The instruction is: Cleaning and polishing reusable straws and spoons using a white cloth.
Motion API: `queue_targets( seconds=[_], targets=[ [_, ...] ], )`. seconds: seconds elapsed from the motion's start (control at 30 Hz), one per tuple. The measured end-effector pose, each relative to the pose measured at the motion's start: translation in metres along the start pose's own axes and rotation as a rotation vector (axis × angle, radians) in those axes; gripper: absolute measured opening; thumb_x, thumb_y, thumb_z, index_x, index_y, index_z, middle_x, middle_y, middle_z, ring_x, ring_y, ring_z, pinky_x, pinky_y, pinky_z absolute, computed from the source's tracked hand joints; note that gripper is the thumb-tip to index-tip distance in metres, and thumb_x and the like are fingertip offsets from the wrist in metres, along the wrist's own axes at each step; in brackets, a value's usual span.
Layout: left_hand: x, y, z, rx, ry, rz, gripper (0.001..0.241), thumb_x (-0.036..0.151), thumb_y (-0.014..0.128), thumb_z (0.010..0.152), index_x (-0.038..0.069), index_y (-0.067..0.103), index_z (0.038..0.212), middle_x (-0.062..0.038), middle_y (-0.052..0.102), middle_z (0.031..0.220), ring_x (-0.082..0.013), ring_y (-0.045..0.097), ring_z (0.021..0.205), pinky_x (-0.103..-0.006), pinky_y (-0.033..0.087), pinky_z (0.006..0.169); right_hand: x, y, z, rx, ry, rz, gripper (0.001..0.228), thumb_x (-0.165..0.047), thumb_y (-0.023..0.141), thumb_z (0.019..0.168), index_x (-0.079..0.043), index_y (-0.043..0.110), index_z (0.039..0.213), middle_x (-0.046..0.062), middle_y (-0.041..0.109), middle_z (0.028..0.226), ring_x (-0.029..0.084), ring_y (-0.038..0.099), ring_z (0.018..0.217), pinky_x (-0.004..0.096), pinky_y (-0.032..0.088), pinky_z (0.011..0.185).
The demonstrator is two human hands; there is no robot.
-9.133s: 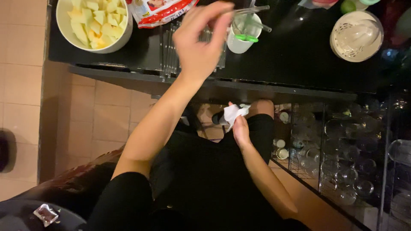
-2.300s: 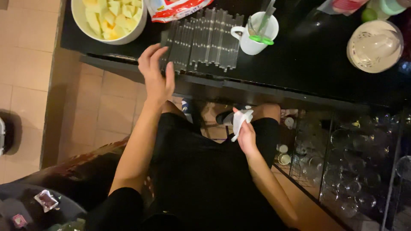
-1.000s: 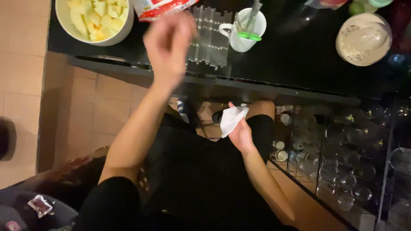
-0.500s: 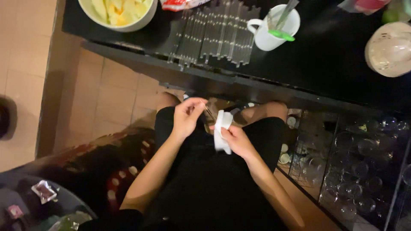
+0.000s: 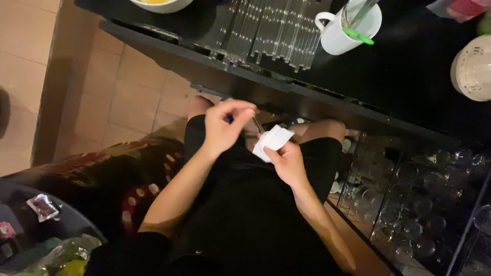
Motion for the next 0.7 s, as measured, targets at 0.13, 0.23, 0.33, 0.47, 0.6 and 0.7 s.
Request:
queue_targets(
  seconds=[0.13,0.23,0.33,0.47,0.6,0.7],
  targets=[
    [0.009,-0.016,0.004,0.106,-0.044,-0.348,0.013,0.009,0.074,0.098,0.004,0.075,0.11,-0.001,0.075,0.101,-0.0046,0.065,0.084,-0.0213,0.052,0.076,-0.033,0.005,-0.011,-0.007,0.022,-0.108,0.028,-0.007,0.06,0.097,0.0,0.071,0.122,0.005,0.078,0.112,0.012,0.071,0.096,0.027,0.057,0.086],
    [0.021,-0.008,-0.001,0.038,-0.084,-0.262,0.013,0.009,0.075,0.097,0.005,0.074,0.109,-0.001,0.075,0.1,-0.0043,0.064,0.085,-0.0209,0.052,0.077,-0.036,0.0,-0.013,0.022,-0.009,-0.271,0.03,-0.007,0.056,0.097,-0.003,0.073,0.122,0.006,0.079,0.104,0.011,0.072,0.09,0.025,0.056,0.083],
    [0.031,0.005,-0.006,-0.037,-0.028,-0.002,0.015,0.008,0.082,0.09,0.006,0.079,0.104,-0.004,0.071,0.081,-0.0074,0.061,0.071,-0.0229,0.047,0.065,-0.033,-0.003,-0.012,0.047,-0.082,-0.379,0.025,-0.008,0.058,0.097,-0.003,0.074,0.116,0.007,0.079,0.094,0.012,0.074,0.085,0.026,0.056,0.079],
    [0.023,0.028,-0.021,-0.154,0.014,-0.116,0.016,0.007,0.076,0.094,0.005,0.076,0.11,-0.003,0.073,0.09,-0.0063,0.06,0.071,-0.0223,0.048,0.066,-0.027,-0.01,-0.01,0.106,-0.065,-0.345,0.019,-0.01,0.064,0.096,-0.001,0.074,0.109,0.008,0.078,0.091,0.013,0.072,0.08,0.028,0.057,0.073],
    [0.009,0.02,-0.02,-0.056,-0.055,-0.268,0.015,0.003,0.07,0.099,0.004,0.075,0.114,-0.002,0.074,0.101,-0.0065,0.064,0.083,-0.0222,0.05,0.075,-0.037,-0.01,-0.012,0.0,-0.072,-0.245,0.025,-0.008,0.056,0.1,-0.002,0.073,0.118,0.008,0.076,0.095,0.012,0.069,0.083,0.029,0.056,0.075],
    [0.043,0.002,-0.009,0.049,0.091,-0.229,0.015,0.002,0.075,0.098,0.004,0.075,0.113,0.0,0.069,0.094,-0.0071,0.059,0.079,-0.0225,0.047,0.074,-0.054,-0.009,-0.019,-0.086,-0.078,-0.354,0.029,-0.007,0.049,0.102,-0.004,0.072,0.119,0.007,0.076,0.093,0.013,0.069,0.08,0.029,0.055,0.074]
  ],
)
Point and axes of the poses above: each hand's wrist, its own z-axis towards the middle knuckle, its own y-axis out of the palm, x = y × z, the point moved 6 cm from there along z, towards the middle knuckle
